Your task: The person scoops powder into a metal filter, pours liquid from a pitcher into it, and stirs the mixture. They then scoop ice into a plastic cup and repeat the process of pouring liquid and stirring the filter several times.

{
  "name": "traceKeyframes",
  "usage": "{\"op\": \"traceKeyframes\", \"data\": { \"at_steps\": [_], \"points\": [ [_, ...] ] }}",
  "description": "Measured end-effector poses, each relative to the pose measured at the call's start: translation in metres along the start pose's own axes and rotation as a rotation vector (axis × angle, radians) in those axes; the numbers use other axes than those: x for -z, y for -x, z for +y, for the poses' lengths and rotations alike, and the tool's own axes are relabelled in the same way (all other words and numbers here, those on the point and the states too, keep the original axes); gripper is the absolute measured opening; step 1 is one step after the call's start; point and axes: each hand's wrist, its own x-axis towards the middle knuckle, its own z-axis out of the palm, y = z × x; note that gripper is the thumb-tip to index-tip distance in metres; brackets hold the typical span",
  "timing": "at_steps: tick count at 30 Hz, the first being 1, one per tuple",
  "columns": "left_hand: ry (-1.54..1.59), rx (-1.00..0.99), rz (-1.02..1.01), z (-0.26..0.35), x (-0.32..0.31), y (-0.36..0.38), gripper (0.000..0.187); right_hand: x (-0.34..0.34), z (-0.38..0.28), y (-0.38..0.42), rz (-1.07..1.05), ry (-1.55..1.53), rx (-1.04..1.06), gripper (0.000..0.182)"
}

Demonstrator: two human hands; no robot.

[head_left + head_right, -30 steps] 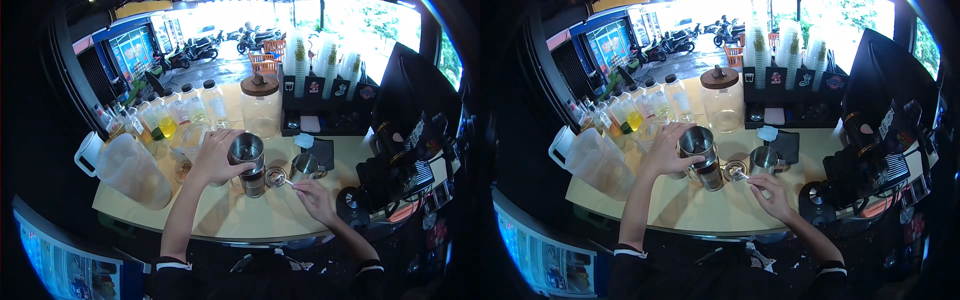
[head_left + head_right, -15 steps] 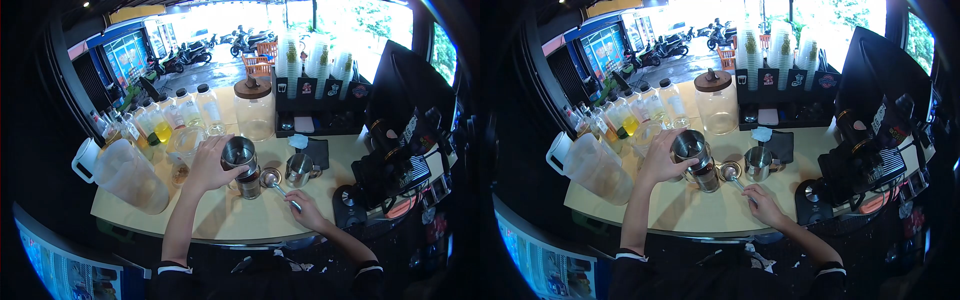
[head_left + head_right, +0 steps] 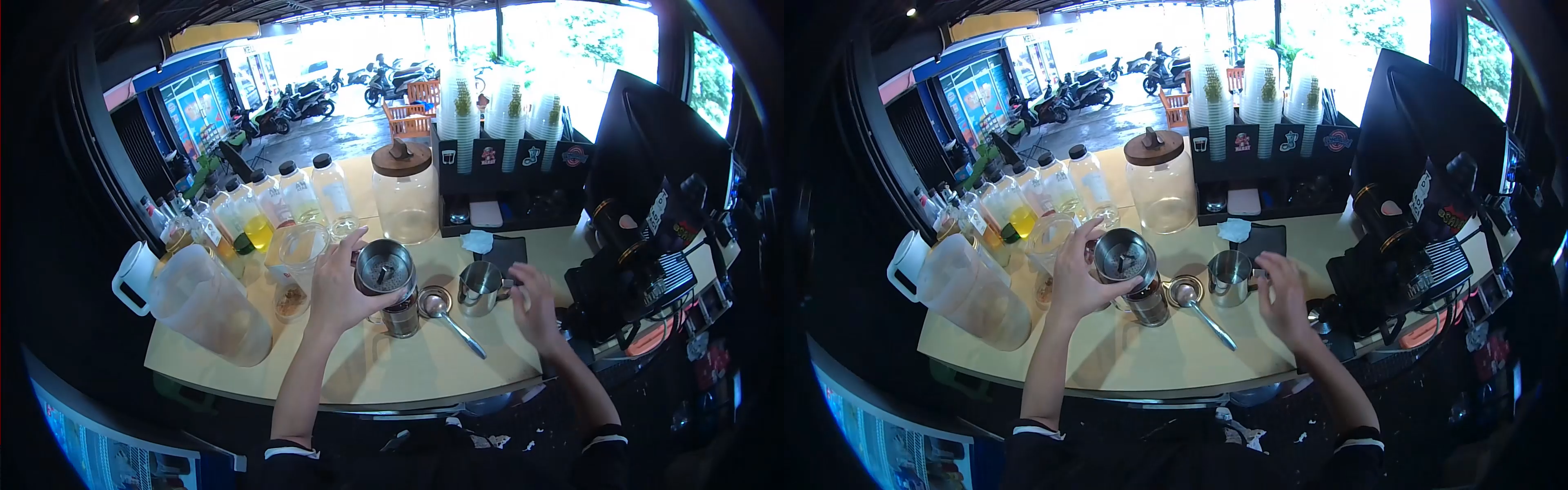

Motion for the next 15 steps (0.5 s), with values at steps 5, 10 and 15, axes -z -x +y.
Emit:
{"op": "traceKeyframes", "data": {
  "at_steps": [5, 10, 15],
  "points": [
    [-0.015, -0.015, 0.035, 0.0, -0.007, 0.007, 0.097, -0.022, 0.044, 0.016, -0.228, -0.211, -0.258, 0.017],
    [-0.032, -0.019, 0.055, 0.0, -0.007, 0.01, 0.097, -0.046, 0.065, 0.03, -0.358, -0.515, -0.49, 0.012],
    [-0.05, -0.13, 0.128, -0.005, -0.008, 0.013, 0.096, -0.052, 0.058, 0.02, -0.292, -0.815, -0.484, 0.012]
  ]
}}
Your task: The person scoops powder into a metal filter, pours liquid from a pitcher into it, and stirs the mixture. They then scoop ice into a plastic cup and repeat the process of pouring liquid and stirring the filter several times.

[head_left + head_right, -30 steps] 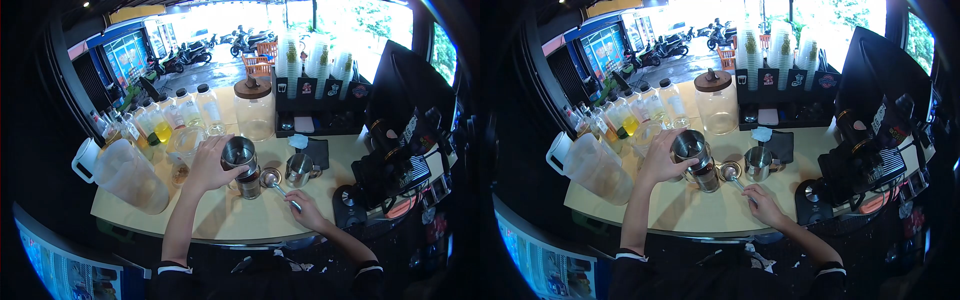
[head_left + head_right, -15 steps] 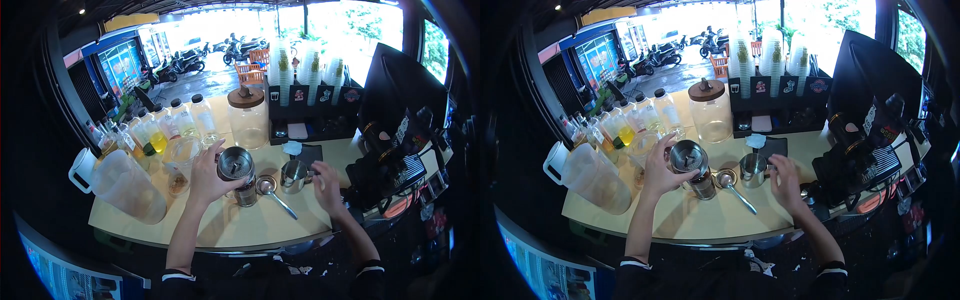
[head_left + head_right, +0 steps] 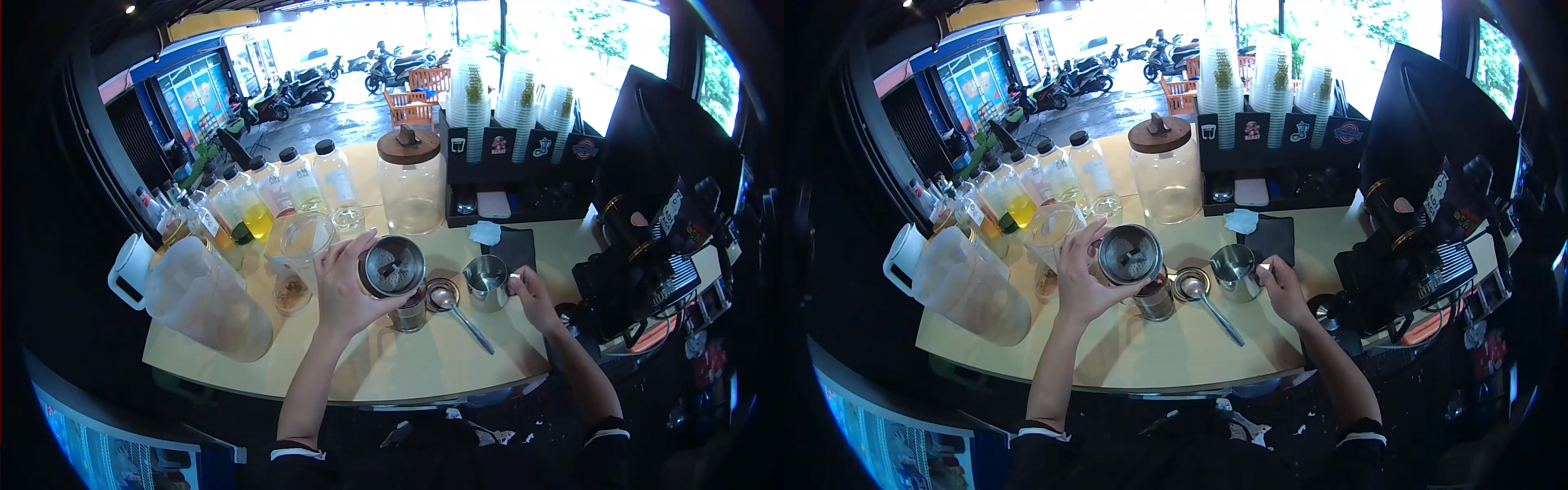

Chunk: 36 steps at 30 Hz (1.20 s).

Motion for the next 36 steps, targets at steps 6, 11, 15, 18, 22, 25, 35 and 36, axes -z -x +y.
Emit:
{"op": "traceKeyframes", "data": {
  "at_steps": [6, 11, 15, 18, 22, 25, 35, 36],
  "points": [
    [0.038, 0.0, 0.004, -0.005, -0.003, 0.006, 0.094, -0.012, -0.08, -0.016, -0.008, 0.039, 0.11, 0.014],
    [0.02, -0.027, 0.01, 0.0, -0.003, 0.006, 0.094, -0.022, -0.157, -0.033, -0.075, 0.012, 0.212, 0.011],
    [0.023, -0.045, 0.022, 0.001, -0.006, 0.005, 0.092, -0.036, -0.19, -0.046, -0.12, -0.063, 0.18, 0.01],
    [0.04, -0.079, 0.068, 0.005, -0.007, 0.002, 0.088, -0.041, -0.203, -0.056, -0.135, 0.141, 0.218, 0.013],
    [0.007, -0.053, 0.012, 0.008, -0.007, 0.003, 0.091, -0.057, -0.231, -0.058, -0.191, 0.13, 0.242, 0.018],
    [-0.007, -0.041, 0.008, 0.01, -0.007, 0.002, 0.091, -0.063, -0.229, -0.066, -0.203, 0.228, 0.264, 0.019],
    [0.022, 0.007, 0.005, 0.01, -0.005, 0.003, 0.091, -0.069, -0.235, -0.07, -0.187, 0.328, 0.299, 0.022],
    [0.015, 0.004, 0.005, 0.01, -0.005, 0.003, 0.091, -0.069, -0.234, -0.07, -0.19, 0.33, 0.293, 0.023]
  ]
}}
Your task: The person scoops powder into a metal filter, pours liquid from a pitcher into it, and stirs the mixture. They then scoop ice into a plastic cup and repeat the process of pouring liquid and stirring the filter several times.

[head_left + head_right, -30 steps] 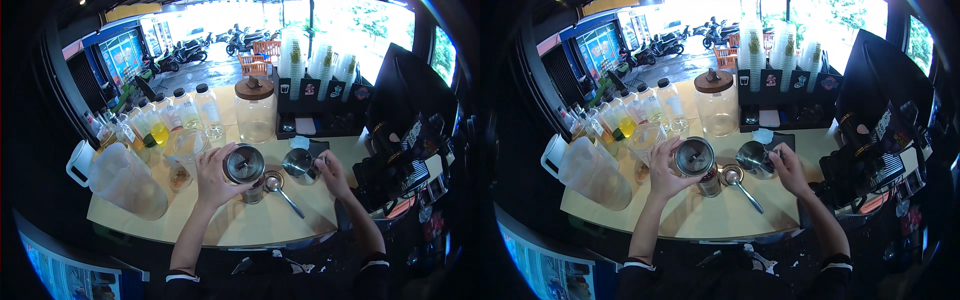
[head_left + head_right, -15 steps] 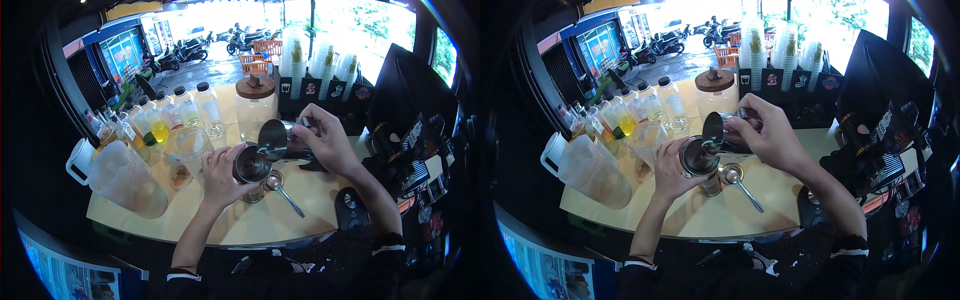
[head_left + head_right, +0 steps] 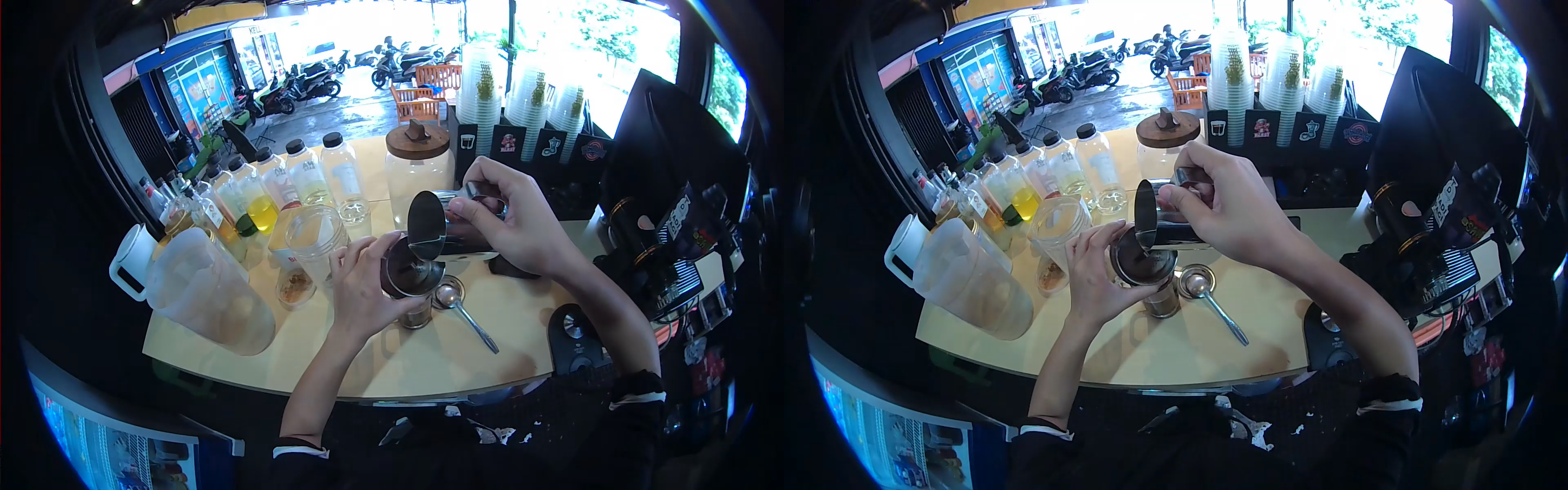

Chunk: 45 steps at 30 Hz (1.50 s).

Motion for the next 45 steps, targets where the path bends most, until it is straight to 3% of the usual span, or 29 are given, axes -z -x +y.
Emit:
{"op": "traceKeyframes", "data": {
  "at_steps": [26, 34, 45],
  "points": [
    [0.026, 0.056, -0.07, 0.002, 0.001, -0.002, 0.094, -0.004, -0.008, -0.004, -0.06, 0.001, -0.069, 0.02],
    [0.043, 0.095, -0.081, 0.008, 0.002, -0.005, 0.096, -0.008, -0.009, -0.006, 0.008, 0.086, 0.148, 0.022],
    [0.034, 0.094, -0.076, 0.007, 0.004, -0.003, 0.096, -0.01, -0.006, -0.009, 0.008, 0.032, 0.117, 0.022]
  ]
}}
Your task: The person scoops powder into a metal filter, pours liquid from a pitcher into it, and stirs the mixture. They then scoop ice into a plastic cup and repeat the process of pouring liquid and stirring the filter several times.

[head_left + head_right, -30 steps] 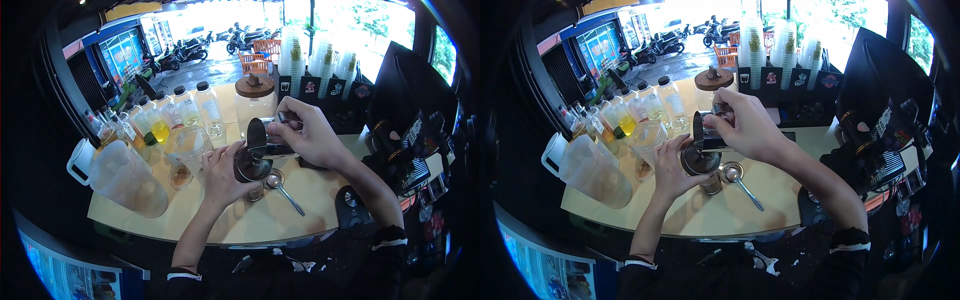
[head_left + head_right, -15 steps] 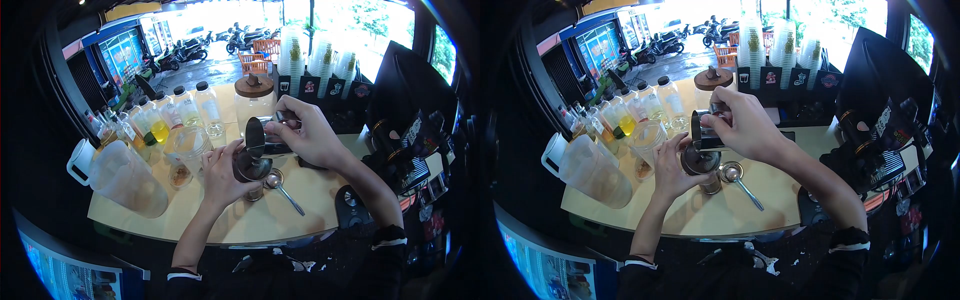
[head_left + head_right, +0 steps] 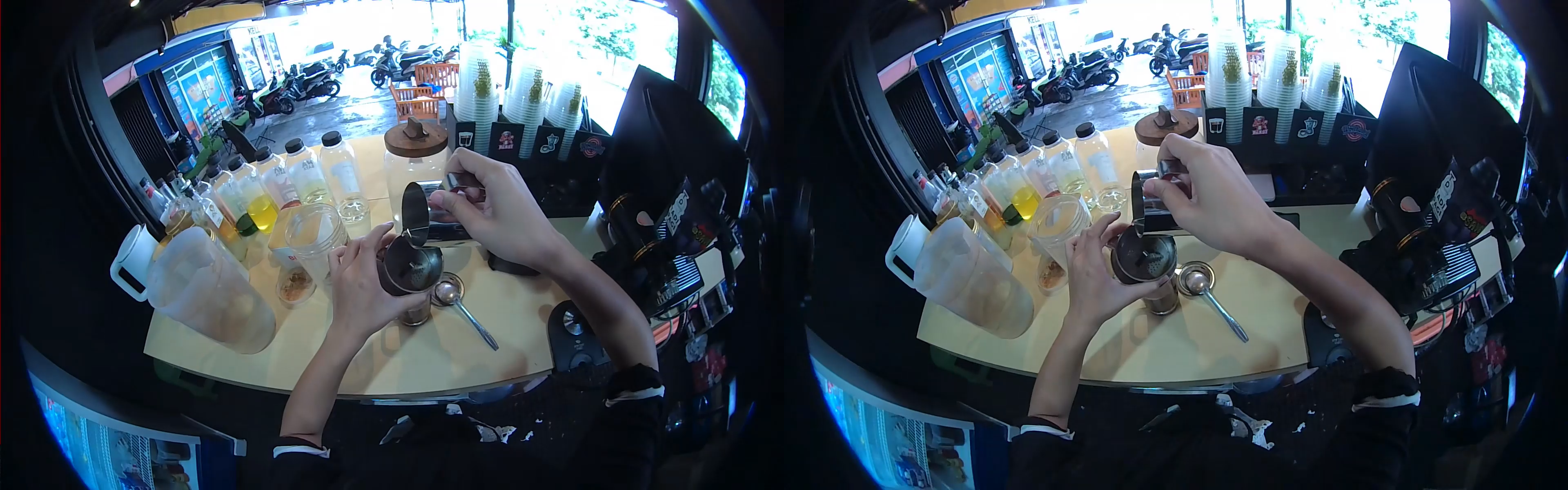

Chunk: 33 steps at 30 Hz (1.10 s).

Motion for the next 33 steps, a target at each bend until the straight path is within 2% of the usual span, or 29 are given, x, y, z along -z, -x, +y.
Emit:
{"op": "traceKeyframes", "data": {
  "at_steps": [4, 7, 13, 22, 26, 33],
  "points": [
    [-0.023, 0.004, -0.003, 0.0, 0.002, 0.0, 0.095, 0.006, 0.0, 0.002, -0.005, 0.088, -0.01, 0.02],
    [-0.028, 0.006, -0.006, 0.0, 0.003, 0.0, 0.096, 0.007, 0.001, 0.003, 0.017, -0.001, -0.043, 0.025],
    [-0.018, 0.029, -0.033, 0.001, 0.003, -0.001, 0.098, 0.004, 0.001, 0.004, 0.026, 0.041, 0.032, 0.023],
    [-0.026, 0.066, -0.077, 0.004, 0.005, -0.002, 0.101, 0.001, 0.0, 0.003, 0.024, 0.047, 0.027, 0.026],
    [-0.047, 0.043, -0.043, 0.003, 0.006, -0.001, 0.097, 0.005, -0.002, 0.004, 0.023, 0.093, 0.029, 0.025],
    [-0.14, -0.059, 0.063, -0.003, -0.004, 0.002, 0.095, 0.0, -0.002, 0.011, -0.001, -0.001, -0.008, 0.023]
  ]
}}
